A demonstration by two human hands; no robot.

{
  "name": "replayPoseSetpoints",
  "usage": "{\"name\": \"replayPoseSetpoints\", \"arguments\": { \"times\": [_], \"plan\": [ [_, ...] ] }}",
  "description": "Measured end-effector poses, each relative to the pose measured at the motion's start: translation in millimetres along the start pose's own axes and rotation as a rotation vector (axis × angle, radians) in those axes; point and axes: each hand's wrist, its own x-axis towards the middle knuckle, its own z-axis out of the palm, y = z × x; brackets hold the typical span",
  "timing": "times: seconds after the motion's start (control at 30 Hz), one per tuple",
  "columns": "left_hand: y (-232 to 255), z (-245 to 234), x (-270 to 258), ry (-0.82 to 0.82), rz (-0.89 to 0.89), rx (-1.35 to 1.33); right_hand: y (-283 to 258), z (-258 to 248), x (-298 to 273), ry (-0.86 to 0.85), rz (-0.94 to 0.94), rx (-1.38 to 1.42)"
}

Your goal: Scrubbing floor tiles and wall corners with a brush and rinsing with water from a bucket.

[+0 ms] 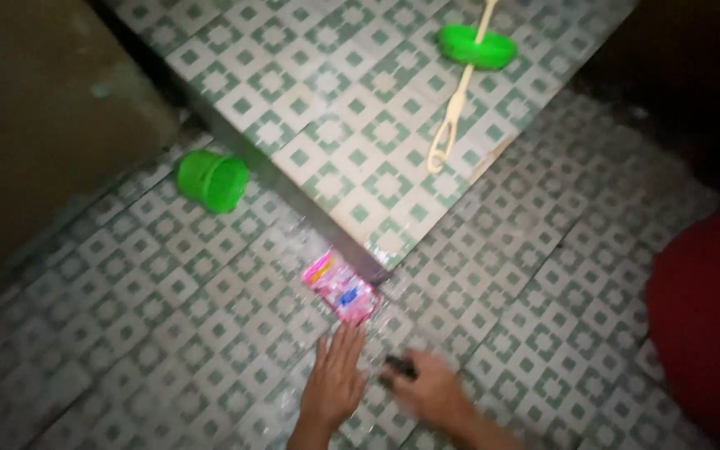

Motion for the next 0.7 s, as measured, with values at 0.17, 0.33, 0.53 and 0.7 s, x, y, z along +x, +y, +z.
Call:
{"name": "replayPoseSetpoints", "arguments": {
  "times": [0.17,0.33,0.53,0.7],
  "plan": [
    [9.5,-13.2,-11.1,0.104,-0.138,-0.128,72.8,-61.6,39.8,0.044,0.792,-0.084],
    [-6.0,-3.5,-38.3,0.306,-0.286,-0.131,-21.0,-35.4,-0.6,0.06,0.808,0.033],
    [-36.7,-53.5,-115.7,0.208,-0.578,0.066,-100.4,47.1,-33.6,-0.095,0.027,-0.049],
    [-37.6,-51.5,-194.8,0.374,-0.742,0.124,-122.4,89.9,123.8,0.197,-0.146,-0.127]
  ]
}}
